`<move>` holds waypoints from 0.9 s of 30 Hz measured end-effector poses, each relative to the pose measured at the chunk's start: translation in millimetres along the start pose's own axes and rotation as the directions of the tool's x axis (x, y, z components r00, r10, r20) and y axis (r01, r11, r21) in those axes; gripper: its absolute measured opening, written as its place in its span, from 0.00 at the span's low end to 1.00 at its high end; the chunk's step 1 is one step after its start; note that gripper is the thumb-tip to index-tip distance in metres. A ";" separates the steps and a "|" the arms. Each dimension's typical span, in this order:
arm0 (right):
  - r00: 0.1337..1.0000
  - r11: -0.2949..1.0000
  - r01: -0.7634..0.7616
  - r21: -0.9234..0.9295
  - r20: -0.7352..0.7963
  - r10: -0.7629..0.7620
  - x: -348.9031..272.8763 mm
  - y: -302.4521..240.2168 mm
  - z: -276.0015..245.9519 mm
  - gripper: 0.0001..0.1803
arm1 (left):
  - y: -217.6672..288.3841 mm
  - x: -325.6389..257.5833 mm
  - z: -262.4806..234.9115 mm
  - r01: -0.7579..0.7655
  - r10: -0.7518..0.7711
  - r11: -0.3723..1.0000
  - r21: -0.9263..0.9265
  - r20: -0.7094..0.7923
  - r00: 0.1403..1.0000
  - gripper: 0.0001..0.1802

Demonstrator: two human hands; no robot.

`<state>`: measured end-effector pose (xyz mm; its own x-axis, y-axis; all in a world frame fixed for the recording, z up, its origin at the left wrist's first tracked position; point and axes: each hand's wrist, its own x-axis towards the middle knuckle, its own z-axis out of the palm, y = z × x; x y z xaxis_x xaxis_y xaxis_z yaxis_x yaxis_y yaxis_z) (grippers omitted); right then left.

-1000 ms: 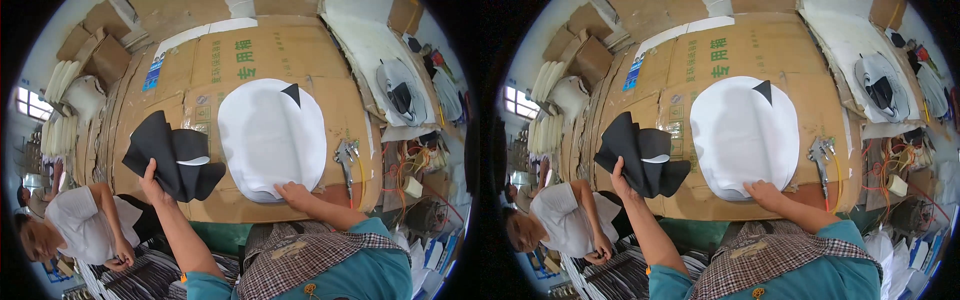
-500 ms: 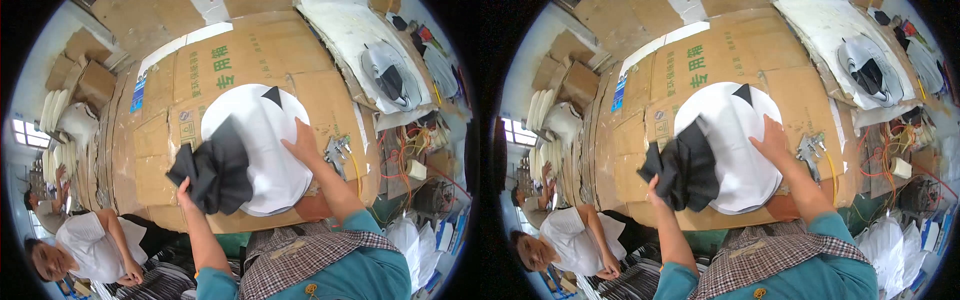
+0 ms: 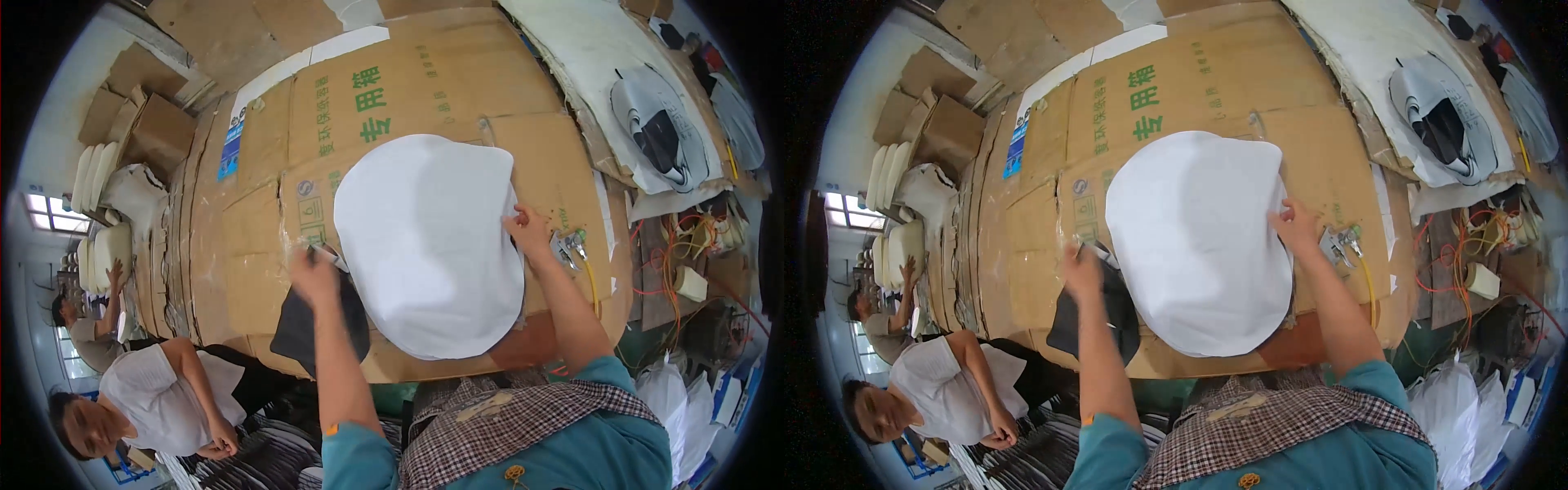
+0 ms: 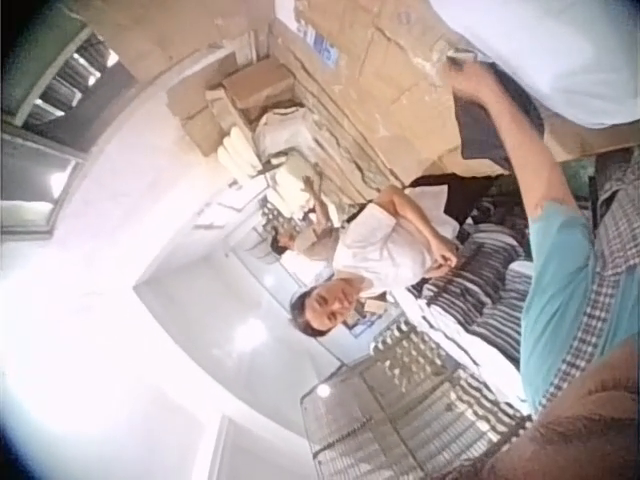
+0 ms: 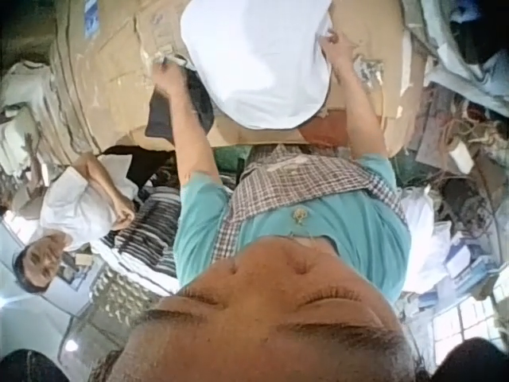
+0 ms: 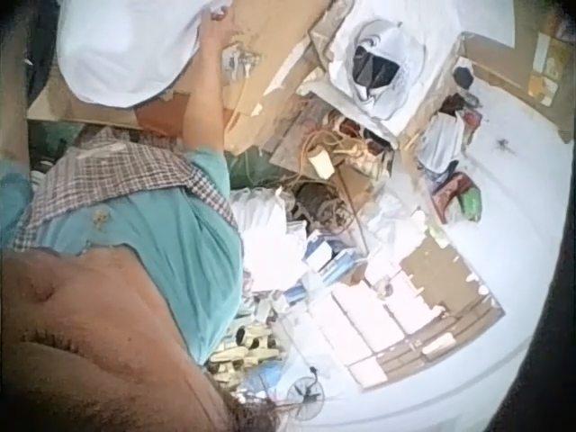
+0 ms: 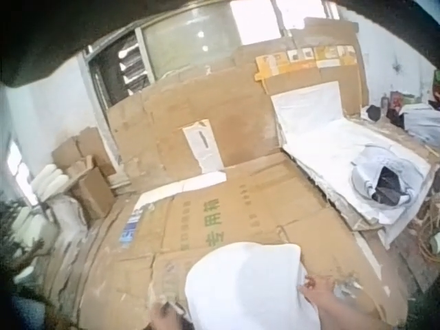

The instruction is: Applying adhesive to white foam pads and stacking them on a rack for assembly or drying.

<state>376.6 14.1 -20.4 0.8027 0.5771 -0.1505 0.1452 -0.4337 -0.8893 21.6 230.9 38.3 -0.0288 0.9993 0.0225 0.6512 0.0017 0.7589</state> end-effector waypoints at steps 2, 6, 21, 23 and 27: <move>0.999 0.995 -0.021 -0.101 0.046 0.026 1.0 -7.5 4.3 0.12 | 38.6 -8.7 52.4 -0.291 0.340 0.847 0.444 -0.032 0.940 0.33; 0.989 0.987 0.096 -0.129 0.126 -0.079 2.0 8.9 -7.7 0.14 | 65.1 -1.5 85.2 -0.039 -0.005 0.832 0.553 0.077 0.997 0.28; 0.954 0.951 0.275 -0.139 0.163 -0.252 57.5 -61.8 54.4 0.15 | -35.6 24.0 50.1 0.163 -0.163 0.987 0.004 0.012 0.986 0.22; 0.977 0.943 0.190 -0.273 0.151 -0.153 58.9 -66.0 51.2 0.17 | -26.2 15.3 51.6 0.205 -0.203 0.978 -0.045 0.048 0.978 0.24; 0.964 0.915 0.223 -0.337 0.219 -0.154 62.0 -54.8 49.4 0.18 | -22.4 -11.8 43.9 0.111 -0.116 0.989 0.094 0.052 0.992 0.33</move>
<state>389.8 107.8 -2.3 0.6244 0.7743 -0.1028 0.5062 -0.5014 -0.7017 40.7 220.7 -7.6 -0.0647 0.9929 -0.0996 0.7121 0.1158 0.6924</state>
